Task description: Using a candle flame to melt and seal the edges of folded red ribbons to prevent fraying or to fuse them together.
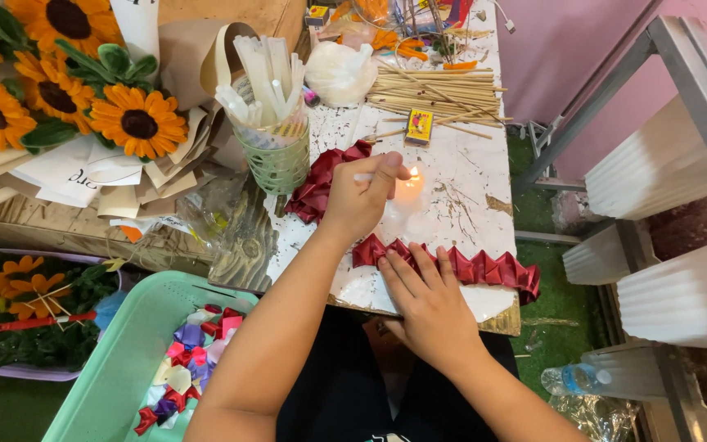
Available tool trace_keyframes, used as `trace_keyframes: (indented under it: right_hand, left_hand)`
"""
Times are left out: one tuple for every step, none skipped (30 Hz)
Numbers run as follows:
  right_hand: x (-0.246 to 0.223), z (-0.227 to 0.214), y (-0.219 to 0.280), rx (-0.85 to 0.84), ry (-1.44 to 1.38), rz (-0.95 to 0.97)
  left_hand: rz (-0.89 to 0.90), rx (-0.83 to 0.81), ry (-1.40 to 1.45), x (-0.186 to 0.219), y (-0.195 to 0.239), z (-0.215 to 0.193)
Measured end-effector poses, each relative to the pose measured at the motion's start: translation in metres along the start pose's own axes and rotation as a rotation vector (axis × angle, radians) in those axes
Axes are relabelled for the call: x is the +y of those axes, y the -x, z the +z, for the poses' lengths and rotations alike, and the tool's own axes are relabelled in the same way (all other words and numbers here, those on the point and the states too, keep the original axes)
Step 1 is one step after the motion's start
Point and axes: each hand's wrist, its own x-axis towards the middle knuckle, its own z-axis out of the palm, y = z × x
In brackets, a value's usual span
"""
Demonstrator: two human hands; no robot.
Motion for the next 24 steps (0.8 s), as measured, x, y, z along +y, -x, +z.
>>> trace_keyframes:
  right_hand:
    - [0.0, -0.001, 0.0, 0.0, 0.0, 0.001]
    - [0.0, -0.001, -0.001, 0.01, -0.002, -0.002]
    - [-0.001, -0.002, -0.001, 0.021, -0.004, -0.004]
    - [-0.001, -0.001, -0.001, 0.021, -0.005, -0.005]
    - [0.0, 0.0, -0.001, 0.016, -0.005, 0.001]
    - [-0.001, 0.0, 0.0, 0.01, -0.006, 0.009]
    - [-0.001, -0.001, 0.0, 0.01, -0.006, 0.01]
    - [-0.001, -0.001, -0.001, 0.016, -0.016, 0.012]
    - [-0.001, -0.002, -0.001, 0.021, -0.025, 0.014]
    - [-0.001, -0.002, -0.001, 0.021, -0.025, 0.015]
    - [-0.001, -0.002, -0.001, 0.015, -0.019, 0.016]
    - [-0.001, -0.002, -0.001, 0.009, -0.013, 0.017]
    - [-0.001, -0.002, -0.001, 0.01, -0.013, 0.017]
    - [-0.001, -0.003, -0.001, 0.006, -0.014, 0.014]
    - [-0.001, -0.004, -0.001, 0.001, -0.015, 0.012]
    - [-0.001, -0.004, -0.001, 0.001, -0.015, 0.012]
    - [-0.001, -0.003, -0.001, 0.006, -0.016, 0.016]
    - [-0.001, -0.003, -0.001, 0.011, -0.018, 0.021]
    - [-0.001, -0.003, -0.001, 0.011, -0.018, 0.021]
    - [-0.001, -0.002, -0.001, 0.007, -0.023, 0.022]
    - [-0.001, -0.002, -0.001, 0.004, -0.029, 0.023]
    - [-0.001, -0.002, -0.001, 0.004, -0.028, 0.024]
    - [-0.001, -0.002, -0.001, 0.002, -0.024, 0.024]
    - [-0.001, -0.002, -0.001, 0.0, -0.019, 0.025]
  left_hand:
    - [0.0, -0.001, 0.0, -0.002, -0.001, 0.0]
    - [-0.001, 0.004, 0.0, -0.004, -0.001, 0.0]
    - [-0.002, 0.009, 0.001, -0.006, -0.001, 0.0]
    - [-0.002, 0.01, 0.0, -0.006, -0.002, 0.0]
    - [-0.011, 0.009, 0.012, -0.006, -0.002, 0.0]
    - [-0.019, 0.006, 0.024, -0.007, -0.002, 0.001]
    - [-0.02, 0.005, 0.024, -0.009, -0.002, 0.001]
    - [0.006, 0.0, 0.012, -0.011, -0.003, 0.001]
    - [0.032, -0.005, 0.0, -0.013, -0.004, 0.001]
    - [0.032, -0.005, 0.0, -0.013, -0.004, 0.001]
    - [0.034, -0.005, 0.001, -0.013, -0.004, 0.002]
    - [0.036, -0.004, 0.001, -0.013, -0.005, 0.002]
    - [0.037, -0.004, 0.0, -0.014, -0.005, 0.002]
    - [0.06, -0.003, -0.017, -0.015, -0.005, 0.001]
    - [0.083, -0.001, -0.035, -0.016, -0.005, 0.001]
    - [0.084, -0.002, -0.035, -0.016, -0.005, 0.001]
    - [0.106, 0.004, -0.041, -0.016, -0.005, 0.0]
    - [0.128, 0.009, -0.048, -0.016, -0.005, 0.0]
    - [0.128, 0.008, -0.047, -0.016, -0.005, 0.0]
    - [0.129, 0.005, -0.038, -0.016, -0.004, 0.0]
    - [0.129, 0.001, -0.029, -0.016, -0.004, 0.0]
    - [0.13, 0.0, -0.029, -0.016, -0.004, 0.0]
    - [0.135, 0.002, -0.036, -0.016, -0.004, 0.0]
    - [0.14, 0.004, -0.042, -0.015, -0.004, 0.0]
